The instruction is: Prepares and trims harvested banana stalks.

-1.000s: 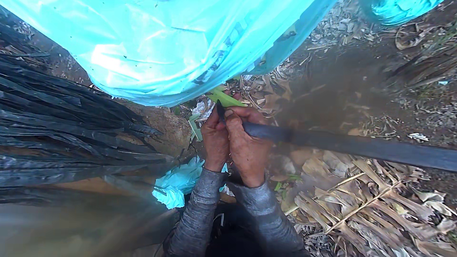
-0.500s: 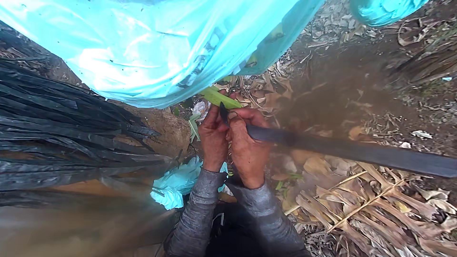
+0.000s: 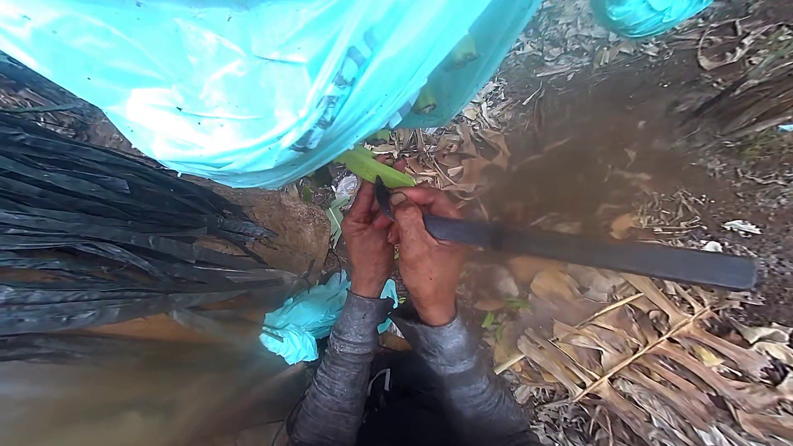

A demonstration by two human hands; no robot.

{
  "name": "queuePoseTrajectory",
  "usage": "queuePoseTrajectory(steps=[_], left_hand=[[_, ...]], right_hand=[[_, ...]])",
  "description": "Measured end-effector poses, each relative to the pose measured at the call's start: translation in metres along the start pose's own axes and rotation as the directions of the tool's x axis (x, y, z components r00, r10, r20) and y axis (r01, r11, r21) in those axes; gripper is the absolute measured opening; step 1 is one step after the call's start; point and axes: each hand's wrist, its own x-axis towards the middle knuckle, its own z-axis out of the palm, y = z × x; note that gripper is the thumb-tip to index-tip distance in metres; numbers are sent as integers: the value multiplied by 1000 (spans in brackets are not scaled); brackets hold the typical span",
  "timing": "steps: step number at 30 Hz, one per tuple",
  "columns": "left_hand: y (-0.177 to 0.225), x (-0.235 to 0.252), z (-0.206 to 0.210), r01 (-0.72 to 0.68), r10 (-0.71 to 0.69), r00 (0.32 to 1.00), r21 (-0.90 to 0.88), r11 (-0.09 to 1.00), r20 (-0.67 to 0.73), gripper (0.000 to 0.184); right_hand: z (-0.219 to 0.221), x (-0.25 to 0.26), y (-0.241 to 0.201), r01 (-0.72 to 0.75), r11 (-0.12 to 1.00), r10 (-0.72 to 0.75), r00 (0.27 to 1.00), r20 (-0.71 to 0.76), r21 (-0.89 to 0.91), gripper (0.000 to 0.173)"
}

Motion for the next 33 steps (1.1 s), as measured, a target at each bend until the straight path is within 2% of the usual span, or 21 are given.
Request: queuePoseTrajectory(steps=[18,21,26,33], left_hand=[[0,0,1,13,-13,1000,13,1000,2,52],[1,0,3,14,-14,1000,-7,1000,5,54],[-2,-5,-1,0,0,1000,-36,999,25,55],[1,-4,3,69,-71,997,-63,996,-32,52]], right_hand=[[-1,1,1,-21,1000,21,1000,-5,12,11],[-3,1,2,29,999,-28,999,-14,28,12],[-5,-3,4,13,999,-13,1000,-3,-51,11],[-7,-3,2,-31,999,31,999,-11,24,11]])
